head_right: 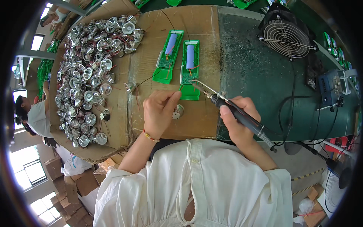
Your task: Soldering wires and components onto small circuit boards for flashlights on an assembly line.
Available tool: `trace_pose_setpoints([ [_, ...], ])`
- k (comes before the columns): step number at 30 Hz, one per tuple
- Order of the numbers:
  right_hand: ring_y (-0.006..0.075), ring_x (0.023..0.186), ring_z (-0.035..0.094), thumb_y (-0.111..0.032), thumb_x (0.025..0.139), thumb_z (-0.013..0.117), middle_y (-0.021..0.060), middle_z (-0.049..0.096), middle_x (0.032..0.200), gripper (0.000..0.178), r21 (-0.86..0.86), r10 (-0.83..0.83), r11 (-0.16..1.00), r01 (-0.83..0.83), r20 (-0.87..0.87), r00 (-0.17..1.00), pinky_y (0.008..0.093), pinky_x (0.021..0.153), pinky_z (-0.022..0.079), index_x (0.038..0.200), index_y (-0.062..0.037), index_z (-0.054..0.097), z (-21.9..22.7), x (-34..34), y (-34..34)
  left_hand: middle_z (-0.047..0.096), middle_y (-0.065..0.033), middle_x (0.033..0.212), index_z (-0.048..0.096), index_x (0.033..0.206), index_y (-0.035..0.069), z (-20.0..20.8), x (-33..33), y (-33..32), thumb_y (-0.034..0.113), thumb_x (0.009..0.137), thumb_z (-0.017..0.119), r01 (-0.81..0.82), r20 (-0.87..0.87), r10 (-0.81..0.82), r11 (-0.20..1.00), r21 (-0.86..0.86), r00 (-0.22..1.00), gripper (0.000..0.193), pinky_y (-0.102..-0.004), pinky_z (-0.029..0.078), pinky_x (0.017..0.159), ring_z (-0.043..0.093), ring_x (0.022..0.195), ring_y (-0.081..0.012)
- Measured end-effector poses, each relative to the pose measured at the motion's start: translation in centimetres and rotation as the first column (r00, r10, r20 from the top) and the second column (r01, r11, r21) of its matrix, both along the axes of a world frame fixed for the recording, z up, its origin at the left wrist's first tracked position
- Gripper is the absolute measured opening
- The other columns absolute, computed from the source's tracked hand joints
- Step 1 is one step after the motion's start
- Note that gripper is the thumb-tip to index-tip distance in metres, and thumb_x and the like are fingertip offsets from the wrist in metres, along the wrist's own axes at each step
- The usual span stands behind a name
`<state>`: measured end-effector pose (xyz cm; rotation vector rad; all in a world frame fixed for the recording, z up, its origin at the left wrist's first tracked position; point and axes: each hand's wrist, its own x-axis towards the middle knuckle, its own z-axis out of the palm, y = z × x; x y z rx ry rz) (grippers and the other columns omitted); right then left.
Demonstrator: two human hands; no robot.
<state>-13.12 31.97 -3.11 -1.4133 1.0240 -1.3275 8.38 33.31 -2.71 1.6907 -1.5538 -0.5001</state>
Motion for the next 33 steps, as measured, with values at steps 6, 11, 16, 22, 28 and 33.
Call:
trace_pose_setpoints([
  [6, 0.0081, 0.058, 0.054, -0.006, 0.083, 0.067, 0.0075, 0.059, 0.071, 0.016, -0.01, -0.031, 0.999, 0.031, -0.025, 0.999, 0.0219, 0.052, 0.043, 0.086, 0.0015, 0.053, -0.7, 0.0, -0.6, 0.061, -0.0071, 0.063, 0.066, 0.068, 0.005, -0.5, -0.2, -1.3, 0.015, 0.08, 0.068, -0.005, -0.067, 0.004, 1.0, -0.019, 0.998, 0.016, -0.037, 0.041, 0.059, 0.053, 0.061, -0.0253],
  [11, 0.0077, 0.058, 0.054, -0.005, 0.083, 0.067, 0.0074, 0.059, 0.071, 0.015, 0.05, -0.006, 0.999, 0.006, -0.001, 1.0, 0.0219, 0.052, 0.042, 0.085, 0.0011, 0.053, -0.4, 0.0, -0.5, 0.059, -0.0056, 0.062, 0.065, 0.066, 0.005, -0.6, -0.5, -1.6, 0.016, 0.079, 0.069, -0.026, -0.076, 0.027, 0.999, 0.024, 0.997, 0.018, -0.0366, 0.039, 0.059, 0.053, 0.061, -0.0239],
  [16, 0.0077, 0.058, 0.053, -0.005, 0.083, 0.067, 0.007, 0.059, 0.071, 0.015, 0.07, 0.003, 0.998, -0.001, -0.024, 1.0, 0.0217, 0.052, 0.042, 0.085, 0.0011, 0.053, -0.5, 0.0, -0.6, 0.058, -0.0039, 0.063, 0.064, 0.066, 0.006, -0.5, -0.9, -1.9, 0.018, 0.079, 0.068, -0.033, -0.037, 0.036, 0.996, 0.077, 0.999, 0.018, -0.0365, 0.035, 0.064, 0.053, 0.064, -0.0224],
  [22, 0.0089, 0.057, 0.055, -0.004, 0.084, 0.066, 0.0085, 0.059, 0.071, 0.015, 0.107, -0.018, 0.994, 0.021, -0.023, 1.0, 0.0223, 0.053, 0.045, 0.085, 0.0014, 0.052, -0.5, 0.1, -0.6, 0.058, -0.0029, 0.063, 0.063, 0.065, 0.007, -0.4, -1.1, -2.1, 0.019, 0.08, 0.067, -0.044, -0.063, 0.052, 0.992, 0.117, 0.997, 0.019, -0.0365, 0.034, 0.064, 0.053, 0.064, -0.0217],
  [28, 0.0111, 0.058, 0.058, -0.004, 0.085, 0.064, 0.01, 0.059, 0.073, 0.015, 0.154, -0.065, 0.987, 0.047, 0.115, 0.991, 0.0244, 0.053, 0.049, 0.088, 0.0022, 0.052, 0.0, 0.1, -0.5, 0.059, -0.0088, 0.063, 0.065, 0.073, -0.001, -0.3, -1.0, -2.1, 0.015, 0.081, 0.069, -0.026, -0.012, 0.027, 0.995, 0.091, 1.0, 0.018, -0.0317, 0.042, 0.057, 0.053, 0.06, -0.0189],
  [33, 0.0114, 0.059, 0.059, -0.004, 0.085, 0.065, 0.0106, 0.059, 0.074, 0.015, 0.163, -0.051, 0.986, 0.041, 0.053, 0.997, 0.0243, 0.054, 0.05, 0.089, 0.0027, 0.052, 0.2, 0.1, -0.5, 0.059, -0.0088, 0.063, 0.065, 0.072, -0.001, -0.2, -1.0, -2.2, 0.015, 0.081, 0.069, -0.028, -0.005, 0.029, 0.995, 0.095, 1.0, 0.018, -0.0316, 0.042, 0.056, 0.053, 0.059, -0.0185],
])
